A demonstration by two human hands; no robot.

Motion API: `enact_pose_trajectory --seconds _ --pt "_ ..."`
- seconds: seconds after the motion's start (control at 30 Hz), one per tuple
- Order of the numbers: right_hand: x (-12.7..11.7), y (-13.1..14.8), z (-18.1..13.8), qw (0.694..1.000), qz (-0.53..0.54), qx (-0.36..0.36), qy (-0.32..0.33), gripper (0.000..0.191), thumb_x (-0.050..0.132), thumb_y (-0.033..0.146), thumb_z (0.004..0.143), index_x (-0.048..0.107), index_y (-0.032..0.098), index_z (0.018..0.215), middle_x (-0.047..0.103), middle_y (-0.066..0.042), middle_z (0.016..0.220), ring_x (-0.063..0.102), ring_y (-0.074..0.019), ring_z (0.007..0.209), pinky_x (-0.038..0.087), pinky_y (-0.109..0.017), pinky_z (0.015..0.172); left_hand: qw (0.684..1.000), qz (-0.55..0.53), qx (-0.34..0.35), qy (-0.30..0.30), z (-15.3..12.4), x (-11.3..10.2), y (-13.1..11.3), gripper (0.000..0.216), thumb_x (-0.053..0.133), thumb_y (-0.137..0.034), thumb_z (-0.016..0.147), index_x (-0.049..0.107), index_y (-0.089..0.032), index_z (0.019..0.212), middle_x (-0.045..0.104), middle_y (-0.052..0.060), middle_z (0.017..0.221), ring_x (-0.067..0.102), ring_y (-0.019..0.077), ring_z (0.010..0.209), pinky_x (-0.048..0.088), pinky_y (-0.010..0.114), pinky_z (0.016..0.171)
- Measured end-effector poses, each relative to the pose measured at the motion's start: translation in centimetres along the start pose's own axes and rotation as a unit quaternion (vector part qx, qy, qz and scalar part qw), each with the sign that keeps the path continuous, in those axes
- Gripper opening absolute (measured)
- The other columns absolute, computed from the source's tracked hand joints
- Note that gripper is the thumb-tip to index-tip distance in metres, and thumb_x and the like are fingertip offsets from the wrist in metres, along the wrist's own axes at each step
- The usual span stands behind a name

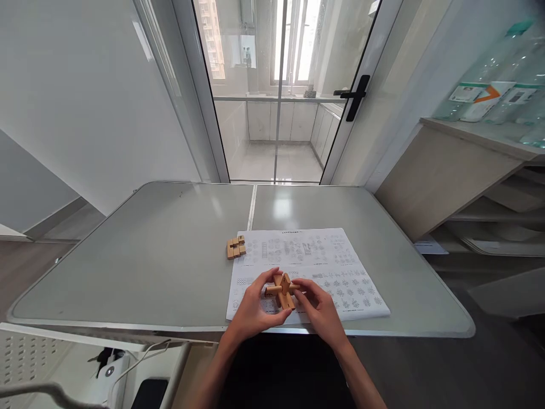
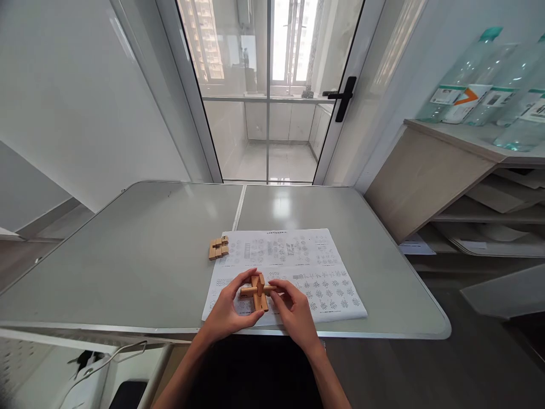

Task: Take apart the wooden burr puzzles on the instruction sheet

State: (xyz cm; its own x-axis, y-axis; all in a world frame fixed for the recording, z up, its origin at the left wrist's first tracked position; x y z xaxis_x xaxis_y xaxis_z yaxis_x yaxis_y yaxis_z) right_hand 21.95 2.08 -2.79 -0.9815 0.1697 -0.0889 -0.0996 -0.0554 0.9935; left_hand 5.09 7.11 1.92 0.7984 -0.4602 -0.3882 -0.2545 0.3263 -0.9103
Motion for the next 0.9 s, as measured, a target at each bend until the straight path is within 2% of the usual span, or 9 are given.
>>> enact_pose_trajectory --seconds 0.23,0.37,0.53,0.9 --pt "0.7 0.4 0.0 0.998 -0.044 -0.021 0.033 0.027 0.059 0.043 0.103 0.072 0.025 0.119 0.075 -0.009 0.118 0.073 -0.0258 0.104 0.059 -0.037 0.089 0.999 0.019 0.002 0.029 -0.8 -0.3 0.9 0.082 0.082 -0.03 0.08 0.043 -0.029 0.152 0.055 0.01 0.152 0.054 0.0308 0.14 0.046 0.05 0.119" --pt "0.7 0.8 0.1 0.997 -0.063 -0.041 0.033 0.026 0.058 0.042 0.103 0.073 0.025 0.117 0.074 -0.008 0.117 0.071 -0.0244 0.102 0.058 -0.035 0.087 0.999 0.034 0.006 0.023 -1.2 -0.7 1.2 0.075 0.078 -0.032 0.085 0.044 -0.029 0.152 0.054 0.01 0.153 0.054 0.0308 0.141 0.05 0.049 0.116" --pt "0.8 1.0 0.3 0.994 -0.093 -0.057 0.029 0.026 0.056 0.042 0.105 0.073 0.023 0.111 0.074 -0.008 0.107 0.07 -0.0228 0.093 0.056 -0.033 0.081 0.998 0.055 -0.009 0.02 -1.7 -1.1 1.3 0.075 0.076 -0.034 0.087 0.043 -0.028 0.154 0.055 0.012 0.153 0.056 0.0317 0.139 0.048 0.051 0.117" --pt "0.7 1.9 0.1 0.994 -0.081 -0.053 0.049 0.028 0.058 0.045 0.104 0.075 0.023 0.106 0.073 -0.006 0.092 0.065 -0.0214 0.078 0.052 -0.031 0.071 0.999 0.004 -0.031 0.035 -2.0 -1.7 1.8 0.093 0.09 -0.037 0.076 0.043 -0.031 0.156 0.054 0.012 0.156 0.049 0.0364 0.145 0.038 0.059 0.123"
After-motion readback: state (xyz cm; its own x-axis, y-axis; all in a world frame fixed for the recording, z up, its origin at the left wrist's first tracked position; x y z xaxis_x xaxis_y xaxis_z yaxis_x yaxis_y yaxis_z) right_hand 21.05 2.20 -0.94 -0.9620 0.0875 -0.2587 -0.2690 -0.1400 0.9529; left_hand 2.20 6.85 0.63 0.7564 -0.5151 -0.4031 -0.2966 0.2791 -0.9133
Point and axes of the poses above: each hand's wrist, its own z-axis towards the middle knuckle, its own x-axis out of the palm, y = z × x, the point moved 7 cm from there along z, towards the middle knuckle
